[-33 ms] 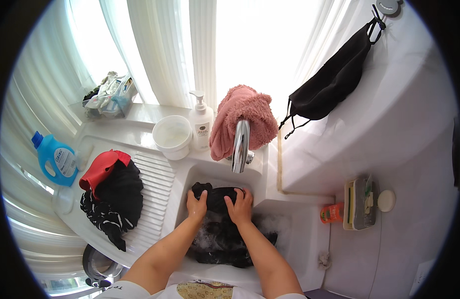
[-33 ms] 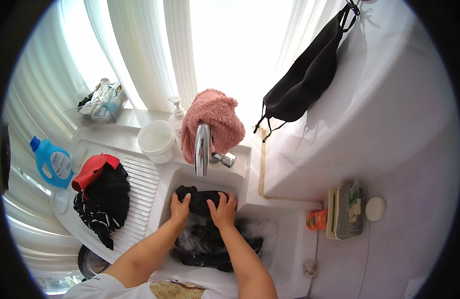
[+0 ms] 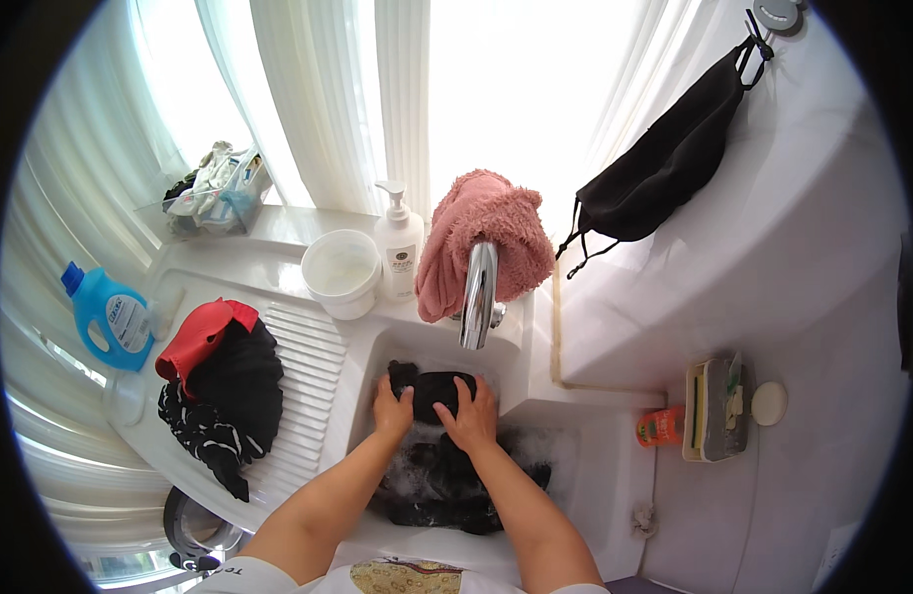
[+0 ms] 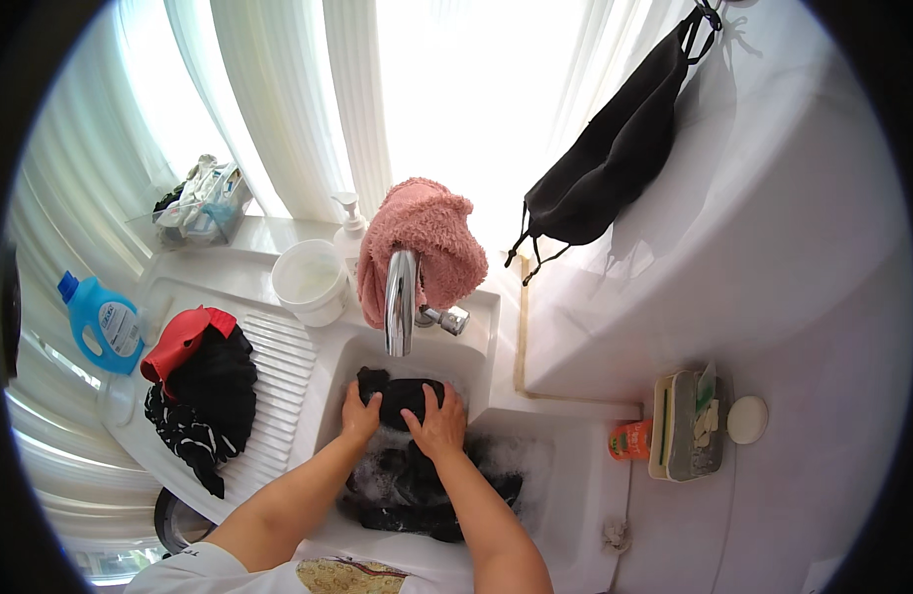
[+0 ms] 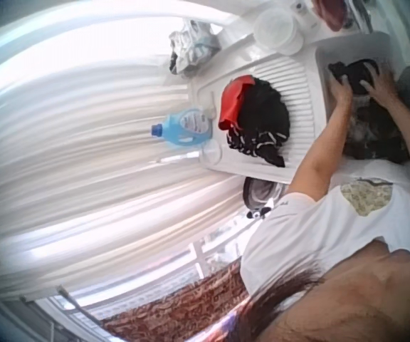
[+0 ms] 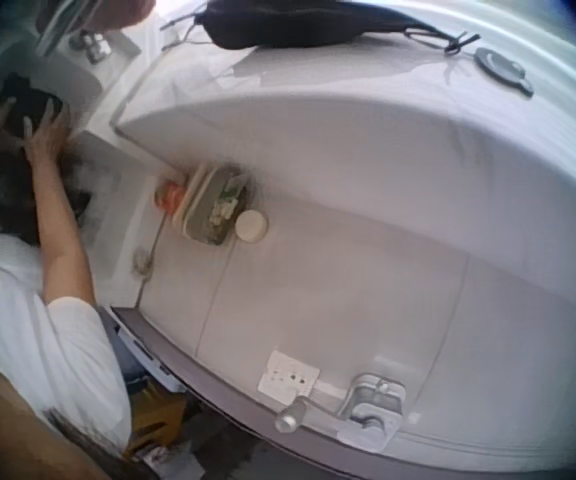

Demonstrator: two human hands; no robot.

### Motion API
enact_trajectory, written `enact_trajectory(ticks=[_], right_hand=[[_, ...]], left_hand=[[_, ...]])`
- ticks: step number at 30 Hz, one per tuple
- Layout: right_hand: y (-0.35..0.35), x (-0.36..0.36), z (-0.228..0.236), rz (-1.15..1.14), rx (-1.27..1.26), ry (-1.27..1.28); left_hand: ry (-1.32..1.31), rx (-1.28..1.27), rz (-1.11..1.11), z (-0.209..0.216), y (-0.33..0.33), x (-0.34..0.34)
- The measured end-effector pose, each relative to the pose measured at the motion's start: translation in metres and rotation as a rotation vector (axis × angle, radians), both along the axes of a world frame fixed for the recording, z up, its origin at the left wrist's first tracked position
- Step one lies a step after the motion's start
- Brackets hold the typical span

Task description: The person washes a dark garment by hand in a sink, rubbing it in soapy water and pouring additional liquid into the basin.

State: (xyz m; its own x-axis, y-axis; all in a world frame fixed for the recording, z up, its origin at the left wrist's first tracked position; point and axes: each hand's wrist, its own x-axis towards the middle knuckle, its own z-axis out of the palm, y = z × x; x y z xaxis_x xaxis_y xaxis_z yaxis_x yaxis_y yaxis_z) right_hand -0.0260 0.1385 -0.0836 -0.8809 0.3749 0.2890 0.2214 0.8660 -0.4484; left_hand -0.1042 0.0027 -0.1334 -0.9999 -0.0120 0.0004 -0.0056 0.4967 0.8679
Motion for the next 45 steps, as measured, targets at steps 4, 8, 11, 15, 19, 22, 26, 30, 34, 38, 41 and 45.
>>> enact_trajectory(ticks=[4, 8, 11, 15, 19, 22, 26, 30, 34, 38, 41, 45], right_hand=[[0.001, -0.011, -0.050, 0.141, 0.035, -0.608], [0.005, -0.033, -0.073, 0.060, -0.209, -0.917], [0.009, -0.031, -0.033, 0.095, -0.370, -0.711], [0.009, -0.007, -0.015, 0.157, -0.678, 0.096], [-0.032, 0.022, 0.054, 0.155, -0.531, 0.334], [-0.045, 0.016, 0.035, -0.128, -0.639, 0.309], [-0.052, 0.012, 0.029, -0.259, -0.589, 0.349], [-0.078, 0.023, 0.056, -0.102, -0.526, 0.484], [-0.072, 0.025, 0.059, -0.093, -0.518, 0.523], [-0.059, 0.022, 0.058, -0.060, -0.564, 0.435], [-0.042, 0.011, 0.055, 0.048, -0.505, 0.289], [0.009, 0.005, 0.042, -0.011, -0.160, 0.129]], left_hand=[[-0.190, -0.554, -0.385, -0.012, 0.007, 0.002], [-0.464, -0.796, -0.568, -0.049, 0.020, -0.030], [-0.567, -0.255, -0.300, -0.026, 0.026, -0.031], [-0.759, 0.924, -0.017, 0.024, 0.019, -0.020], [-0.830, 1.262, 0.005, 0.045, 0.019, 0.009], [-0.636, 0.961, -0.085, 0.071, 0.013, 0.044], [-0.731, 1.032, -0.056, 0.092, 0.017, 0.043], [-0.937, 1.140, -0.086, 0.080, 0.006, 0.040], [-0.656, 0.916, -0.167, 0.087, 0.005, 0.055], [-0.696, 0.922, -0.019, 0.103, 0.011, 0.056], [-0.531, 0.773, 0.016, 0.088, 0.011, 0.046], [0.114, -0.106, -0.057, 0.094, -0.001, 0.006]])
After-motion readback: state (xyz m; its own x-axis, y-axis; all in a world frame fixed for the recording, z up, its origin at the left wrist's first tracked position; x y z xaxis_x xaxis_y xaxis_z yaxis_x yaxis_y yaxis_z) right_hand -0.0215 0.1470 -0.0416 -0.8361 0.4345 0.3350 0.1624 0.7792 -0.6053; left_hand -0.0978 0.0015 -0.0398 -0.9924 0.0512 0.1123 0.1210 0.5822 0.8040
